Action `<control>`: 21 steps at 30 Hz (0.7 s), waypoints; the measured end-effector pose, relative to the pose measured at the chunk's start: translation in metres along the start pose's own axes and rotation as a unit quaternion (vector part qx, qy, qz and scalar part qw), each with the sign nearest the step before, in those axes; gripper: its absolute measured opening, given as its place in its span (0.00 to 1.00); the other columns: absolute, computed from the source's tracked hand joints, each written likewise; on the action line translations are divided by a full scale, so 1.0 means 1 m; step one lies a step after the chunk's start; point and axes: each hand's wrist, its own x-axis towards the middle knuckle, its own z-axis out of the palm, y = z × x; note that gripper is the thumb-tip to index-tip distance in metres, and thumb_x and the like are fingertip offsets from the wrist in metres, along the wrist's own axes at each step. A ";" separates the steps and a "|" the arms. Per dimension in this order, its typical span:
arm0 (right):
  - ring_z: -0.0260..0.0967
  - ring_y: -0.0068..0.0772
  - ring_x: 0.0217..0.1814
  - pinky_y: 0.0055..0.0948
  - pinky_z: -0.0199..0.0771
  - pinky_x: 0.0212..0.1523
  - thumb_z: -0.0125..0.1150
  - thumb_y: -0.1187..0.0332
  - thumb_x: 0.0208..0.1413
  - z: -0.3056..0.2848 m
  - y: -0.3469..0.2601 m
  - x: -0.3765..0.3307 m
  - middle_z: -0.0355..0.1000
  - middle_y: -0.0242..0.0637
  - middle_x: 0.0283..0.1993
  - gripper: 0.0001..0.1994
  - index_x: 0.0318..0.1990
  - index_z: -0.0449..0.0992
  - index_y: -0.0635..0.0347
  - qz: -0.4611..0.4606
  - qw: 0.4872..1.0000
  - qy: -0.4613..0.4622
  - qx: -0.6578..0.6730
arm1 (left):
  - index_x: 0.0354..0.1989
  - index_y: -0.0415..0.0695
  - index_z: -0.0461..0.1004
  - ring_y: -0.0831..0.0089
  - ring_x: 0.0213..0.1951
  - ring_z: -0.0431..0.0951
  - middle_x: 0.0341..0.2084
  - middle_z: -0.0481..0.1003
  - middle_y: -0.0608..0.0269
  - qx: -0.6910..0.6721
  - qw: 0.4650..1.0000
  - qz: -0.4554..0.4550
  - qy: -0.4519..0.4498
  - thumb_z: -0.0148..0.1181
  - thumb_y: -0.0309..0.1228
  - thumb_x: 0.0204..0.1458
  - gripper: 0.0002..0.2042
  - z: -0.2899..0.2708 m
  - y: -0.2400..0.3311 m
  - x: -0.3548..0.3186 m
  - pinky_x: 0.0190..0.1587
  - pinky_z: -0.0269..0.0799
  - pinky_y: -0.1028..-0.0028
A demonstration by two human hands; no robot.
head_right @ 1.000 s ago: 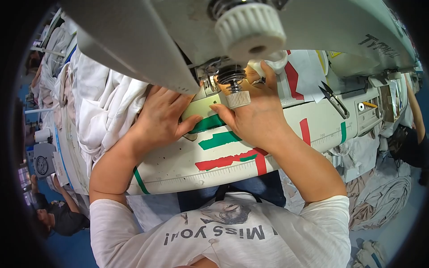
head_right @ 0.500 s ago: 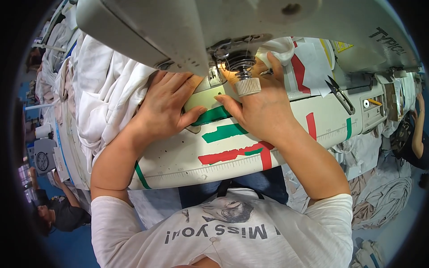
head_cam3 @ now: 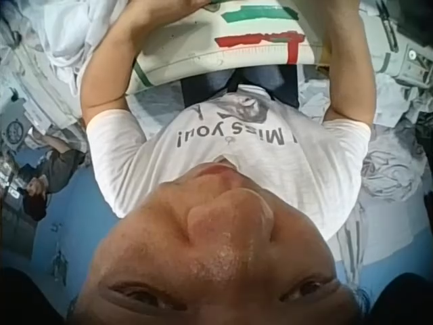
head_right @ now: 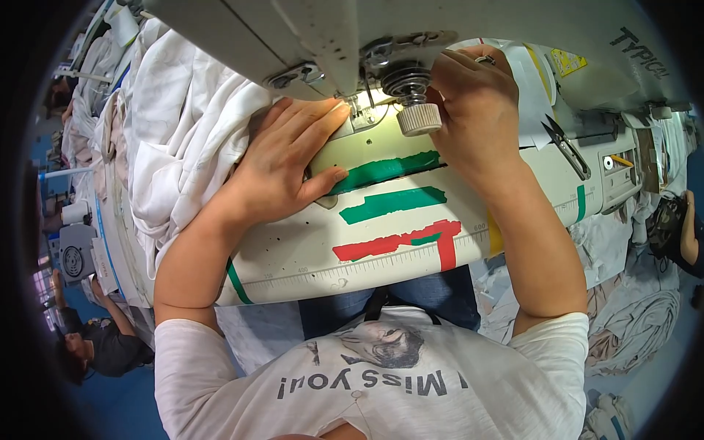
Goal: Sewing white pillowcases using an industrial sewing machine.
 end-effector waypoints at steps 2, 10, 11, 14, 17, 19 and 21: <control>0.63 0.42 0.21 0.34 0.67 0.43 0.62 0.78 0.37 -0.001 -0.001 0.001 0.62 0.36 0.17 0.11 0.20 0.62 0.59 -0.001 1.000 -0.001 -0.003 | 0.60 0.40 0.65 0.55 0.66 0.61 0.61 0.64 0.52 0.018 1.000 0.006 0.002 0.67 0.39 0.48 0.32 0.000 0.003 -0.002 0.66 0.54 0.48; 0.66 0.46 0.27 0.40 0.65 0.51 0.64 0.79 0.42 -0.010 -0.009 0.004 0.67 0.39 0.23 0.09 0.27 0.68 0.60 -0.002 1.000 -0.028 0.002 | 0.60 0.39 0.65 0.56 0.65 0.62 0.61 0.64 0.51 0.026 0.999 0.019 -0.003 0.67 0.40 0.47 0.32 0.000 0.007 -0.002 0.65 0.54 0.47; 0.66 0.46 0.27 0.40 0.65 0.51 0.64 0.79 0.42 -0.011 -0.008 0.002 0.67 0.39 0.23 0.09 0.27 0.68 0.60 -0.002 1.000 -0.027 0.002 | 0.60 0.39 0.65 0.56 0.65 0.62 0.61 0.64 0.51 0.026 0.999 0.020 -0.003 0.67 0.40 0.47 0.32 -0.001 0.007 -0.001 0.65 0.54 0.47; 0.68 0.47 0.30 0.42 0.64 0.53 0.64 0.80 0.43 -0.014 -0.007 -0.003 0.70 0.40 0.27 0.09 0.30 0.70 0.60 0.032 0.995 -0.085 -0.030 | 0.61 0.39 0.64 0.57 0.66 0.61 0.61 0.64 0.52 0.015 1.000 0.009 -0.009 0.67 0.40 0.47 0.33 -0.002 0.005 -0.001 0.66 0.53 0.46; 0.68 0.48 0.31 0.42 0.64 0.54 0.63 0.81 0.42 -0.012 -0.008 -0.006 0.71 0.41 0.28 0.09 0.30 0.69 0.61 0.048 0.996 -0.071 -0.001 | 0.61 0.40 0.64 0.57 0.67 0.60 0.61 0.64 0.53 0.000 1.000 -0.011 -0.022 0.67 0.40 0.47 0.33 -0.003 0.001 0.000 0.66 0.53 0.46; 0.68 0.49 0.32 0.43 0.63 0.55 0.63 0.82 0.42 -0.009 -0.008 -0.009 0.70 0.41 0.28 0.10 0.29 0.68 0.61 0.046 0.997 -0.060 -0.005 | 0.61 0.41 0.63 0.56 0.67 0.59 0.62 0.64 0.53 -0.003 1.000 -0.016 -0.026 0.67 0.40 0.47 0.34 -0.004 -0.001 -0.001 0.67 0.52 0.46; 0.69 0.49 0.32 0.43 0.63 0.55 0.62 0.82 0.42 -0.008 -0.008 -0.013 0.70 0.41 0.28 0.10 0.29 0.67 0.61 0.055 0.997 -0.059 0.004 | 0.62 0.41 0.63 0.56 0.68 0.59 0.62 0.63 0.53 -0.005 1.000 -0.015 -0.023 0.67 0.40 0.47 0.34 -0.004 -0.002 0.000 0.67 0.51 0.45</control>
